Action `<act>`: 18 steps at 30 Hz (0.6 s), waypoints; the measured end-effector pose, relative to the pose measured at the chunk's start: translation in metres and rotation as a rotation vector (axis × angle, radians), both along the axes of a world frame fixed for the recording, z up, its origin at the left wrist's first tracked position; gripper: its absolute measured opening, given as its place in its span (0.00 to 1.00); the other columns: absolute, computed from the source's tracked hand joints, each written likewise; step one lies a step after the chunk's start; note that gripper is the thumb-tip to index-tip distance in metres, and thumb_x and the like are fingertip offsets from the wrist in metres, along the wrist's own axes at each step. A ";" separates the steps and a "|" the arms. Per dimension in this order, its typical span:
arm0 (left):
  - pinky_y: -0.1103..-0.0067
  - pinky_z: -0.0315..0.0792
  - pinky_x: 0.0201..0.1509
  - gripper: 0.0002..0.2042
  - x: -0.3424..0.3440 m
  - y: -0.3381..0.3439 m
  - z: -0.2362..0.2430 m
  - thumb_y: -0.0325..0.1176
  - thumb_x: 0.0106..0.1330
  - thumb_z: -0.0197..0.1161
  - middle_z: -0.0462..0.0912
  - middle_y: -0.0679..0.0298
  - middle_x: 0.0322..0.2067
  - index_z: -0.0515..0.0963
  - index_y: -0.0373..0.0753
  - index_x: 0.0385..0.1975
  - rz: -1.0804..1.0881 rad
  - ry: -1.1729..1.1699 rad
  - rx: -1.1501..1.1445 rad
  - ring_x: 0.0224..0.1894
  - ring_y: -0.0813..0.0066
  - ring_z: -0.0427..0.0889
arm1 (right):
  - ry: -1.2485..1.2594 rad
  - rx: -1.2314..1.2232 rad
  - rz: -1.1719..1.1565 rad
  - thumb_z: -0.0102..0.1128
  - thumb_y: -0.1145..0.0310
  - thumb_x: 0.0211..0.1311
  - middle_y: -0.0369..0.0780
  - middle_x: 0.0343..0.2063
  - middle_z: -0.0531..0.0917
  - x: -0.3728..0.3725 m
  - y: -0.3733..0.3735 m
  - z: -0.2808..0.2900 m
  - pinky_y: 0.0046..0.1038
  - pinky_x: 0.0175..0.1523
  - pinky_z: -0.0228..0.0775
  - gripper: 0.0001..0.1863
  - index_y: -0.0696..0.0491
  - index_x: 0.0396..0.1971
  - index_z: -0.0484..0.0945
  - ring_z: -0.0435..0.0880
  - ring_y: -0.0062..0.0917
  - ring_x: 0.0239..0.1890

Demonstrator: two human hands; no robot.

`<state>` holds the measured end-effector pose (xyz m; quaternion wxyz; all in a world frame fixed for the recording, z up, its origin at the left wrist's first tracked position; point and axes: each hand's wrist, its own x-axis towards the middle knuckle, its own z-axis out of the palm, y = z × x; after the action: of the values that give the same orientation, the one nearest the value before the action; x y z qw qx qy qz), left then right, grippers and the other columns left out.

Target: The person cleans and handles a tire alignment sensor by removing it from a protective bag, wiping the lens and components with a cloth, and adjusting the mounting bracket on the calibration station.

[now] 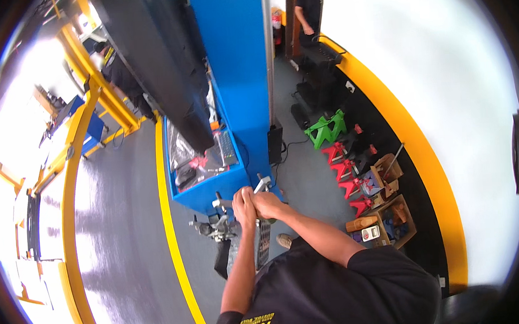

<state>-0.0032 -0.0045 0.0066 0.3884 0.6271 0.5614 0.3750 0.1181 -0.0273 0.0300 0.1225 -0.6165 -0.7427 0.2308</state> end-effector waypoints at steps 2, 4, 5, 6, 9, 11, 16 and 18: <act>0.65 0.78 0.54 0.26 -0.023 0.026 0.000 0.51 0.82 0.49 0.90 0.51 0.40 0.87 0.34 0.47 -0.222 -0.184 -0.054 0.46 0.55 0.89 | 0.089 -0.022 -0.395 0.68 0.60 0.61 0.57 0.32 0.88 -0.041 -0.025 0.015 0.52 0.40 0.81 0.31 0.65 0.54 0.63 0.89 0.55 0.36; 0.68 0.78 0.51 0.26 -0.034 0.045 0.007 0.51 0.81 0.52 0.90 0.47 0.39 0.87 0.33 0.44 -0.271 -0.129 -0.004 0.45 0.58 0.89 | 0.211 0.042 -0.429 0.73 0.54 0.59 0.58 0.33 0.88 -0.048 -0.027 0.009 0.53 0.41 0.81 0.41 0.67 0.57 0.60 0.89 0.56 0.36; 0.67 0.78 0.49 0.26 -0.030 0.043 0.019 0.51 0.82 0.51 0.90 0.47 0.38 0.87 0.32 0.42 -0.154 0.016 0.011 0.44 0.60 0.89 | 0.171 -0.036 -0.397 0.75 0.51 0.56 0.59 0.36 0.87 -0.039 -0.022 0.016 0.53 0.44 0.81 0.44 0.67 0.57 0.61 0.88 0.57 0.40; 0.66 0.79 0.49 0.26 -0.034 0.042 0.023 0.50 0.82 0.51 0.90 0.47 0.37 0.87 0.31 0.41 -0.013 0.018 -0.015 0.43 0.59 0.89 | 0.136 -0.105 -0.350 0.78 0.48 0.53 0.61 0.39 0.87 -0.029 -0.015 0.030 0.53 0.48 0.80 0.47 0.67 0.58 0.62 0.87 0.58 0.44; 0.65 0.77 0.55 0.22 -0.021 0.006 0.010 0.46 0.82 0.51 0.89 0.48 0.43 0.84 0.31 0.48 0.317 -0.274 0.071 0.47 0.55 0.87 | 0.083 -0.089 0.003 0.77 0.50 0.56 0.58 0.49 0.86 0.017 0.011 0.032 0.47 0.55 0.79 0.43 0.60 0.62 0.67 0.86 0.52 0.53; 0.64 0.75 0.62 0.23 0.011 -0.020 0.012 0.46 0.84 0.49 0.84 0.44 0.54 0.76 0.30 0.59 0.254 -0.108 0.256 0.57 0.53 0.83 | 0.258 -0.047 0.191 0.75 0.52 0.58 0.53 0.53 0.85 0.047 0.030 0.010 0.43 0.59 0.77 0.39 0.53 0.66 0.70 0.85 0.49 0.57; 0.62 0.75 0.62 0.24 -0.011 0.029 0.012 0.47 0.84 0.47 0.87 0.44 0.51 0.75 0.31 0.62 -0.010 -0.320 0.018 0.55 0.48 0.86 | 0.164 -0.116 -0.077 0.73 0.59 0.58 0.59 0.46 0.86 0.007 0.019 0.026 0.48 0.55 0.79 0.30 0.64 0.52 0.73 0.86 0.53 0.51; 0.65 0.76 0.61 0.26 -0.013 0.060 0.008 0.48 0.85 0.45 0.87 0.46 0.51 0.78 0.29 0.60 -0.164 -0.162 -0.093 0.54 0.53 0.86 | 0.087 -0.080 -0.375 0.73 0.58 0.58 0.61 0.41 0.86 -0.030 -0.002 0.032 0.51 0.51 0.81 0.29 0.65 0.47 0.72 0.88 0.57 0.46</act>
<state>-0.0159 0.0559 0.0142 0.4906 0.6200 0.4919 0.3647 0.0880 -0.0296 0.0616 0.1707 -0.7380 -0.5990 0.2596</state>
